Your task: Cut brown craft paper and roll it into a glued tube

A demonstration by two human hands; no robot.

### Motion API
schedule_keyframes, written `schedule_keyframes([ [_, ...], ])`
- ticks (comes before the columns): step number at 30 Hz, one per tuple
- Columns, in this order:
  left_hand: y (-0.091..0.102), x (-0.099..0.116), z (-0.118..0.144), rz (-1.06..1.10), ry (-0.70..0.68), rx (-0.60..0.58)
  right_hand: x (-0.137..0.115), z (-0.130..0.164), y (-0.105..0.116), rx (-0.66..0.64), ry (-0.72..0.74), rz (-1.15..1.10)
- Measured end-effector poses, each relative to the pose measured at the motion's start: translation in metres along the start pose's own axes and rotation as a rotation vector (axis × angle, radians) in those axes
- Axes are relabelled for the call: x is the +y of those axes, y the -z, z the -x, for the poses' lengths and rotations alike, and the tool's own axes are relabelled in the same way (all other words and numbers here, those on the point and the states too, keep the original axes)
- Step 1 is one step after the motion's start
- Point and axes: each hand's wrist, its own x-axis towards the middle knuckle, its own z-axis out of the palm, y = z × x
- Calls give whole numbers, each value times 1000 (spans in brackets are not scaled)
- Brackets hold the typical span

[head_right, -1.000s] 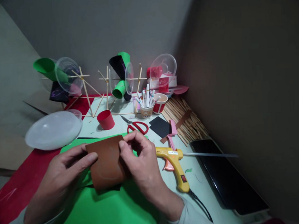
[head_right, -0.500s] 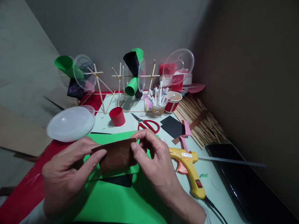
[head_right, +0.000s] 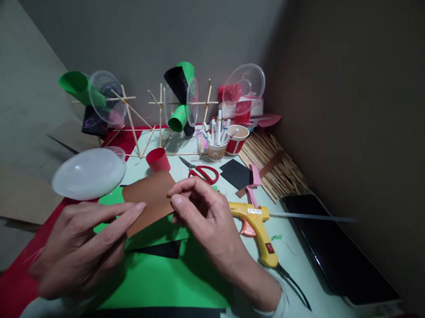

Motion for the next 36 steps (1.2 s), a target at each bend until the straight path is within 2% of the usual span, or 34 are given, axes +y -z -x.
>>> schedule_keyframes([
  [3,-5,-2,-1,-318,-330,-104,-1,-1,0,42,40,25],
  [5,-11,1,-4,-379,-369,-75,-2,-2,-1,86,76,78],
  [7,-19,5,-6,-290,-237,76,-4,-2,-2,134,123,140],
  [9,-25,9,-7,-59,8,154,-6,-3,-2,167,167,181],
  [12,-28,11,-8,299,347,61,-6,-4,-2,173,211,209],
  [14,-28,10,-7,431,450,13,-5,-4,-3,159,241,235],
  [21,-24,13,-18,605,486,56,-2,-3,-5,133,303,390],
  [28,-17,10,-27,614,558,-31,-1,2,-6,-73,254,504],
  [36,-18,9,-26,584,540,100,1,3,-8,-91,124,451],
])
